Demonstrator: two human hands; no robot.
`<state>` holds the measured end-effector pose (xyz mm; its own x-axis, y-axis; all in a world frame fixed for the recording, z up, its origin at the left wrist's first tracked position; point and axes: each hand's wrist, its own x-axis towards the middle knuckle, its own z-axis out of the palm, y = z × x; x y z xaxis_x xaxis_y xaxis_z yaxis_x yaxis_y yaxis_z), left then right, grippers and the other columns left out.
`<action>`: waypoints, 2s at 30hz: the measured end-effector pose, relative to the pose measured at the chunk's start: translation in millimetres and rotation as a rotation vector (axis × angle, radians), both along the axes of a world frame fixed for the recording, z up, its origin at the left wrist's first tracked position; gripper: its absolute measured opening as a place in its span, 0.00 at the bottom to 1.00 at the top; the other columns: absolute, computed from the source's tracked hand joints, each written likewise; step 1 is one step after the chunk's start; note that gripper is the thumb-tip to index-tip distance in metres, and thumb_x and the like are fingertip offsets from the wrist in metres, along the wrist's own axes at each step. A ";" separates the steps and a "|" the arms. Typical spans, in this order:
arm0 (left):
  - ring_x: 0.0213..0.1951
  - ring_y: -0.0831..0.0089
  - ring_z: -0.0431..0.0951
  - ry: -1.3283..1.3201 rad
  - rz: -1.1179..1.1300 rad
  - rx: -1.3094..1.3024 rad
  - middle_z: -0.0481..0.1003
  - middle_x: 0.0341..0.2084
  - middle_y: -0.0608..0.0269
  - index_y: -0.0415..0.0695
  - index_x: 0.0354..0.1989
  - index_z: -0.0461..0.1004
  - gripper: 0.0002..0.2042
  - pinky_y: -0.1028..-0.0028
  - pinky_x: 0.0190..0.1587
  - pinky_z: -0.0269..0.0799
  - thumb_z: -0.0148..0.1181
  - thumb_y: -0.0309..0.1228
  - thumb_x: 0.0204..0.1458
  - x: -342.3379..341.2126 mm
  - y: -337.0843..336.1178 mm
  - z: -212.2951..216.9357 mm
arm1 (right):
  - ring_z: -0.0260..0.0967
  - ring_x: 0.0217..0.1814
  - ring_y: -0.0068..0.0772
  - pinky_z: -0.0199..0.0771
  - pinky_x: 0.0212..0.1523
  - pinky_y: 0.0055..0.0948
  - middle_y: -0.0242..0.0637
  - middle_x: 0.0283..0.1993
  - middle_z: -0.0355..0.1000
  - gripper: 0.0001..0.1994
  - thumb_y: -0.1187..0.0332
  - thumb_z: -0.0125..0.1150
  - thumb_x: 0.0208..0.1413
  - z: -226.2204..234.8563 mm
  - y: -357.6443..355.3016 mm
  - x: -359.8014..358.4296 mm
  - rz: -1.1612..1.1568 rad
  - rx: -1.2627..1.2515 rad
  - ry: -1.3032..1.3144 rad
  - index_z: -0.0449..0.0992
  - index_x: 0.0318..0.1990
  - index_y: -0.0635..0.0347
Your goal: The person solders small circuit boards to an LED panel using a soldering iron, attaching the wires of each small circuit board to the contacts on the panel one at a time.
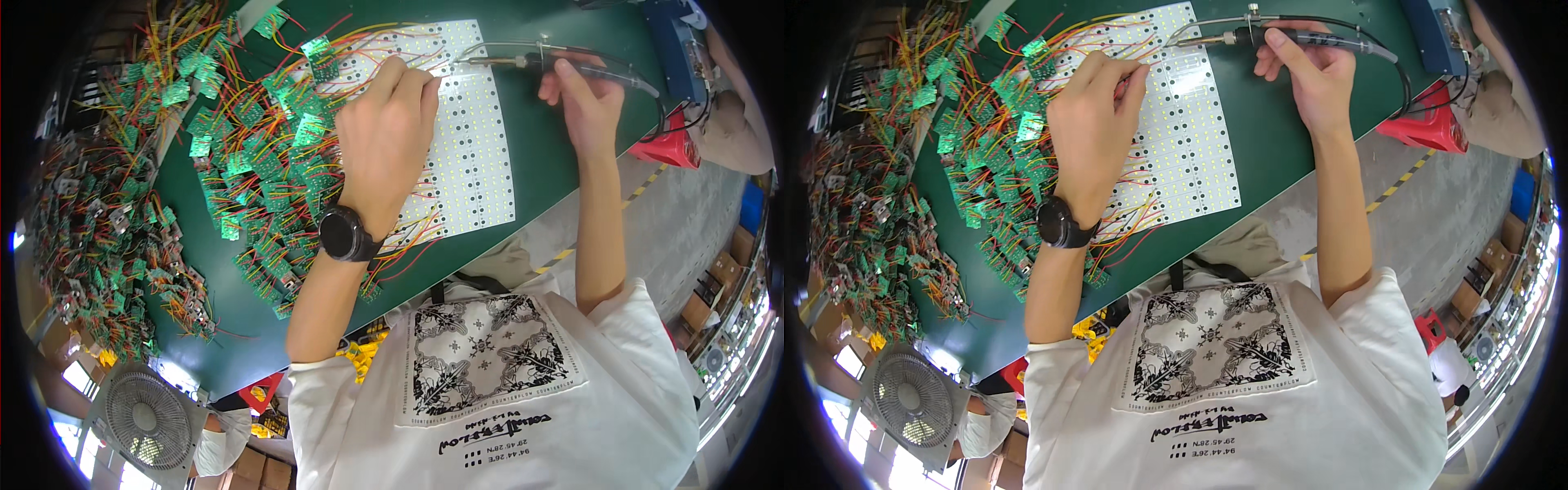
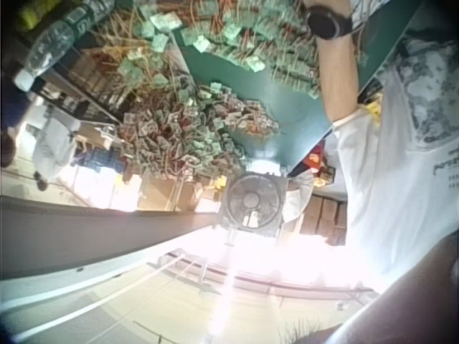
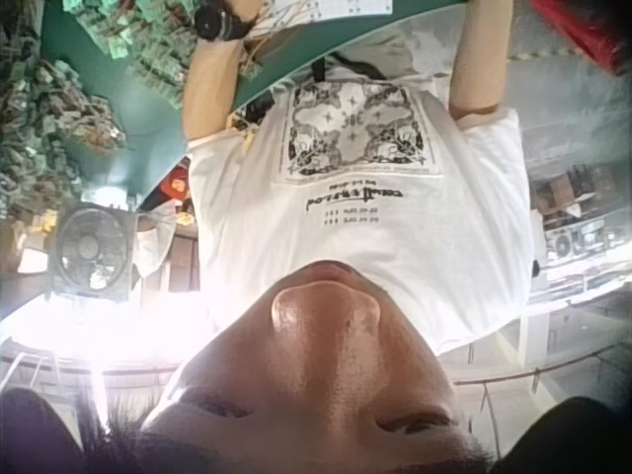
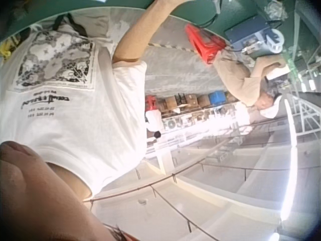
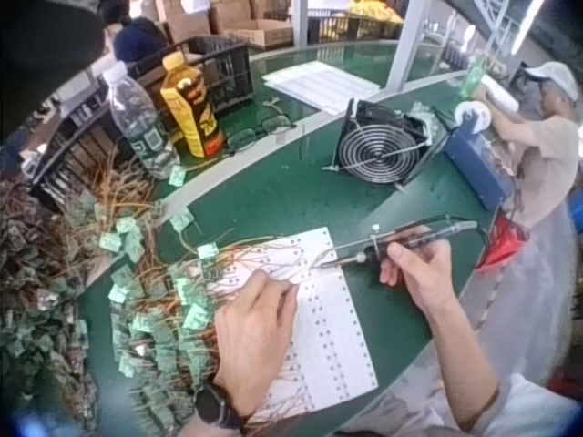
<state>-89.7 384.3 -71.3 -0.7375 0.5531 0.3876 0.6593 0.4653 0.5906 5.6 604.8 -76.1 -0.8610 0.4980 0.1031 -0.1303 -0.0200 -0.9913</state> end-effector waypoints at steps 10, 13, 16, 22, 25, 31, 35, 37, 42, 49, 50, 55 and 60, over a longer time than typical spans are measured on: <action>0.33 0.59 0.74 0.210 -0.032 -0.110 0.71 0.33 0.57 0.40 0.33 0.74 0.09 0.64 0.34 0.70 0.61 0.30 0.45 13.2 -18.5 75.0 | 0.69 0.22 0.29 0.65 0.23 0.22 0.42 0.26 0.72 0.10 0.75 0.59 0.51 3.5 -3.5 -0.4 -0.025 -0.173 0.035 0.71 0.39 0.72; 0.35 0.60 0.73 0.285 -0.024 -0.055 0.71 0.33 0.59 0.41 0.34 0.73 0.10 0.63 0.39 0.69 0.61 0.29 0.44 26.2 -32.5 107.1 | 0.67 0.21 0.28 0.65 0.23 0.22 0.41 0.26 0.72 0.10 0.75 0.60 0.51 10.0 -9.6 0.9 -0.077 -0.206 0.029 0.72 0.39 0.72; 0.34 0.59 0.73 0.252 0.047 0.024 0.72 0.33 0.58 0.41 0.34 0.72 0.09 0.66 0.38 0.70 0.61 0.26 0.43 39.4 -62.0 119.0 | 0.68 0.22 0.27 0.65 0.24 0.21 0.42 0.27 0.72 0.09 0.75 0.60 0.52 7.0 -8.2 0.8 -0.099 -0.160 0.071 0.72 0.39 0.71; 0.33 0.63 0.76 0.116 0.652 0.111 0.74 0.33 0.57 0.39 0.35 0.72 0.08 0.71 0.34 0.71 0.59 0.22 0.44 77.1 -173.0 87.5 | 0.68 0.23 0.24 0.64 0.24 0.20 0.40 0.27 0.72 0.10 0.74 0.59 0.53 7.8 -17.7 15.4 -0.169 -0.140 0.133 0.71 0.41 0.70; 0.31 0.65 0.75 0.159 0.997 -0.046 0.74 0.32 0.59 0.41 0.35 0.73 0.08 0.71 0.32 0.70 0.59 0.25 0.44 99.0 -251.1 53.4 | 0.67 0.23 0.24 0.64 0.24 0.20 0.40 0.27 0.72 0.10 0.74 0.58 0.54 -0.4 -14.0 29.8 -0.127 -0.194 0.095 0.71 0.41 0.70; 0.30 0.59 0.74 0.125 1.506 -0.264 0.70 0.25 0.60 0.42 0.28 0.69 0.13 0.63 0.31 0.68 0.61 0.39 0.46 112.2 -346.5 40.9 | 0.67 0.23 0.24 0.63 0.24 0.19 0.39 0.26 0.72 0.10 0.74 0.57 0.55 2.6 -15.0 25.9 -0.069 -0.193 0.122 0.72 0.42 0.70; 0.30 0.60 0.75 0.037 1.407 -0.360 0.72 0.27 0.62 0.43 0.29 0.71 0.17 0.62 0.31 0.69 0.65 0.44 0.42 110.8 -379.7 33.2 | 0.67 0.23 0.24 0.63 0.24 0.19 0.39 0.27 0.72 0.10 0.73 0.57 0.55 1.8 -16.7 27.4 -0.076 -0.147 0.082 0.72 0.41 0.71; 0.30 0.60 0.76 -0.001 1.293 -0.418 0.75 0.27 0.63 0.44 0.29 0.73 0.17 0.63 0.32 0.70 0.65 0.45 0.41 111.6 -373.1 44.6 | 0.67 0.23 0.23 0.63 0.24 0.18 0.39 0.27 0.72 0.09 0.73 0.57 0.55 3.9 -17.8 29.0 -0.082 -0.150 0.091 0.72 0.41 0.70; 0.31 0.62 0.78 -0.211 1.335 -0.386 0.77 0.25 0.63 0.44 0.28 0.76 0.16 0.66 0.34 0.72 0.66 0.44 0.40 106.2 -392.4 46.8 | 0.67 0.23 0.23 0.63 0.24 0.18 0.39 0.26 0.72 0.09 0.73 0.57 0.54 4.0 -18.4 28.8 -0.066 -0.192 0.134 0.72 0.40 0.70; 0.31 0.71 0.79 -0.479 1.227 -0.135 0.78 0.24 0.60 0.38 0.31 0.75 0.14 0.73 0.35 0.74 0.62 0.37 0.43 109.2 -398.9 78.4 | 0.67 0.23 0.23 0.63 0.24 0.18 0.39 0.26 0.72 0.09 0.73 0.58 0.54 5.0 -19.8 29.3 -0.070 -0.163 0.122 0.72 0.40 0.70; 0.31 0.71 0.79 -0.480 1.227 -0.136 0.78 0.24 0.60 0.38 0.31 0.75 0.14 0.73 0.35 0.74 0.62 0.37 0.43 113.7 -399.3 78.0 | 0.67 0.23 0.23 0.63 0.24 0.18 0.39 0.26 0.72 0.09 0.73 0.58 0.54 4.8 -19.3 29.5 -0.078 -0.164 0.120 0.72 0.40 0.70; 0.34 0.68 0.77 -0.751 0.979 0.702 0.72 0.36 0.54 0.37 0.49 0.67 0.16 0.73 0.38 0.74 0.51 0.33 0.54 137.2 -399.0 81.8 | 0.67 0.23 0.24 0.63 0.24 0.18 0.39 0.26 0.72 0.09 0.73 0.58 0.54 3.4 -18.6 29.3 -0.087 -0.173 0.122 0.72 0.40 0.70; 0.37 0.71 0.75 -0.796 0.821 1.024 0.74 0.40 0.56 0.42 0.52 0.65 0.15 0.75 0.41 0.71 0.47 0.33 0.57 135.5 -392.0 72.9 | 0.67 0.23 0.24 0.63 0.23 0.18 0.39 0.26 0.72 0.09 0.72 0.58 0.54 2.7 -18.2 29.6 -0.075 -0.144 0.102 0.72 0.40 0.70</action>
<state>45.8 -7.7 1.6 -0.8904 -0.3472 -0.2944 -0.2004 -0.2816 0.9384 35.1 586.6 -73.4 -0.8097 0.5762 0.1110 -0.2364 -0.1471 -0.9605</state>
